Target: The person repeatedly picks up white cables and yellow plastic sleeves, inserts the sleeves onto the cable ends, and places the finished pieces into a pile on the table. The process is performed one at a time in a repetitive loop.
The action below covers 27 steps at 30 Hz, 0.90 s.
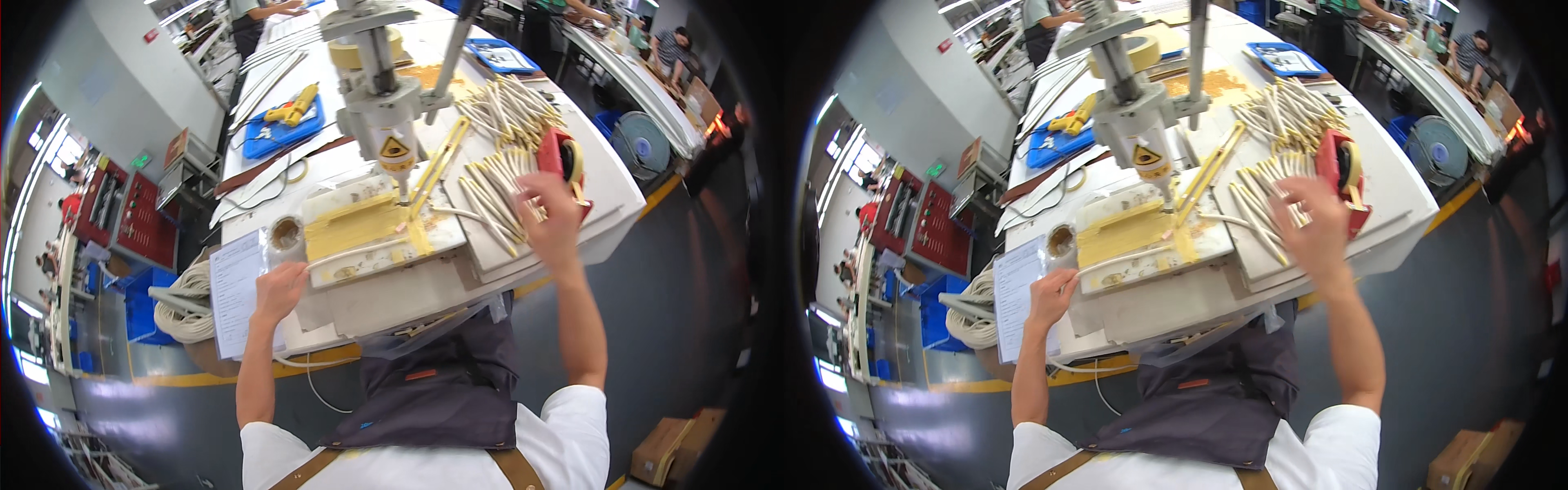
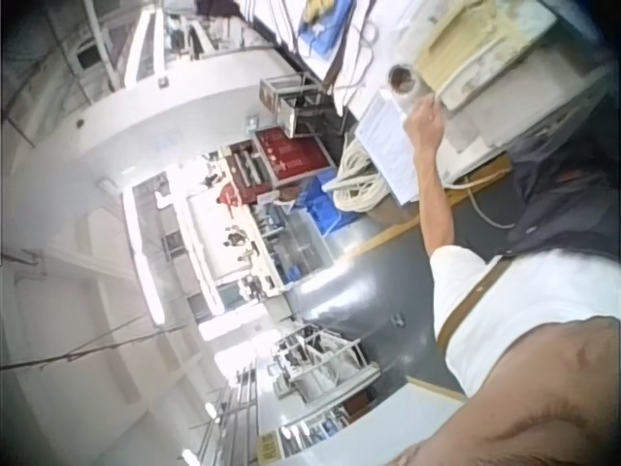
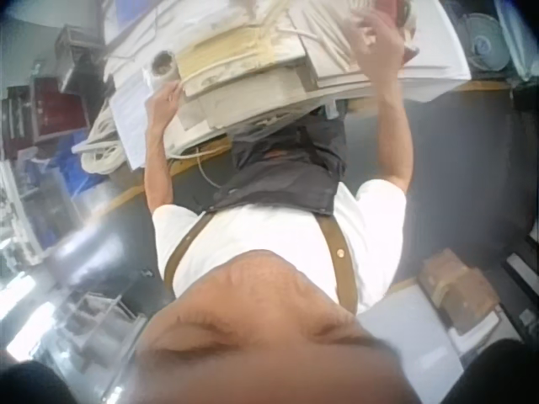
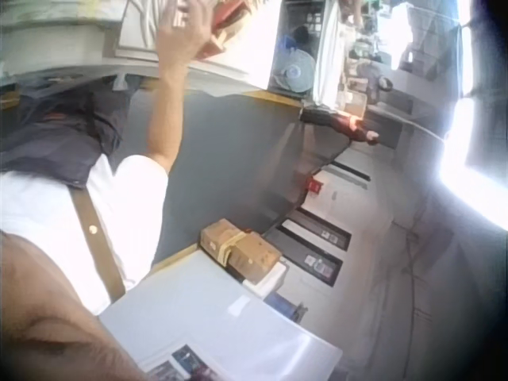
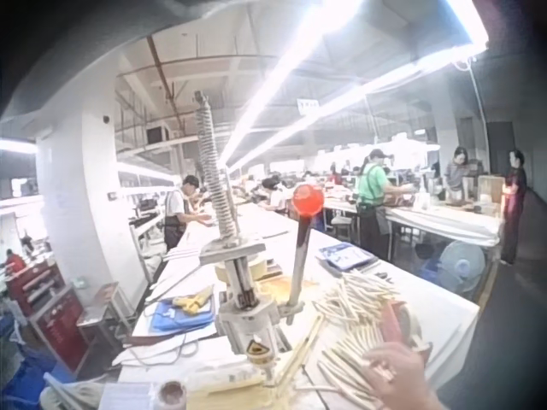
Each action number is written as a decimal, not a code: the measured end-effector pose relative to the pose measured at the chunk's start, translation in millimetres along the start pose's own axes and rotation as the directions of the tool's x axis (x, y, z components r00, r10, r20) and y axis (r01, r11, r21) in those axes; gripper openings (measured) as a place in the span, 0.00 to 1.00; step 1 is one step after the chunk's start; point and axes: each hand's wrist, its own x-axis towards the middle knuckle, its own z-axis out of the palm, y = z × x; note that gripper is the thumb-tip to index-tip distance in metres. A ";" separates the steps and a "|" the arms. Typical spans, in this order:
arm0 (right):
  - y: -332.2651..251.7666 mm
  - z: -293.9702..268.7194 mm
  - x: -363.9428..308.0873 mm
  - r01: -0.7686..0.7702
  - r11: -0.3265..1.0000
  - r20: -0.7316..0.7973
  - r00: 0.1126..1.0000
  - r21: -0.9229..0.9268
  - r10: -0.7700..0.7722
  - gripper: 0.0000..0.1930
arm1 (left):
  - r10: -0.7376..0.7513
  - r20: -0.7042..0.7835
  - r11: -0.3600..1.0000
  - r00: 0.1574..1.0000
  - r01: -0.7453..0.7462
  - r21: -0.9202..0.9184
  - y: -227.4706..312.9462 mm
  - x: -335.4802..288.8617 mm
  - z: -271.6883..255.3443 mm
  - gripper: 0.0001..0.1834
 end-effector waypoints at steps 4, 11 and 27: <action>51.1 -89.7 19.4 -0.260 0.852 -0.206 0.961 -0.454 0.184 0.21 | 0.065 -0.158 0.977 0.985 -0.096 -0.193 -6.0 -14.5 -2.8 0.06; 76.1 -122.2 29.6 -0.781 0.589 0.185 0.560 -0.208 0.808 0.17 | -0.277 0.406 0.287 0.871 0.478 -0.830 93.0 -32.9 0.7 0.12; 83.3 -96.0 -40.0 -0.655 0.397 0.147 0.614 0.643 0.775 0.21 | -0.136 0.617 0.007 0.775 0.624 -0.781 169.6 -29.2 45.5 0.14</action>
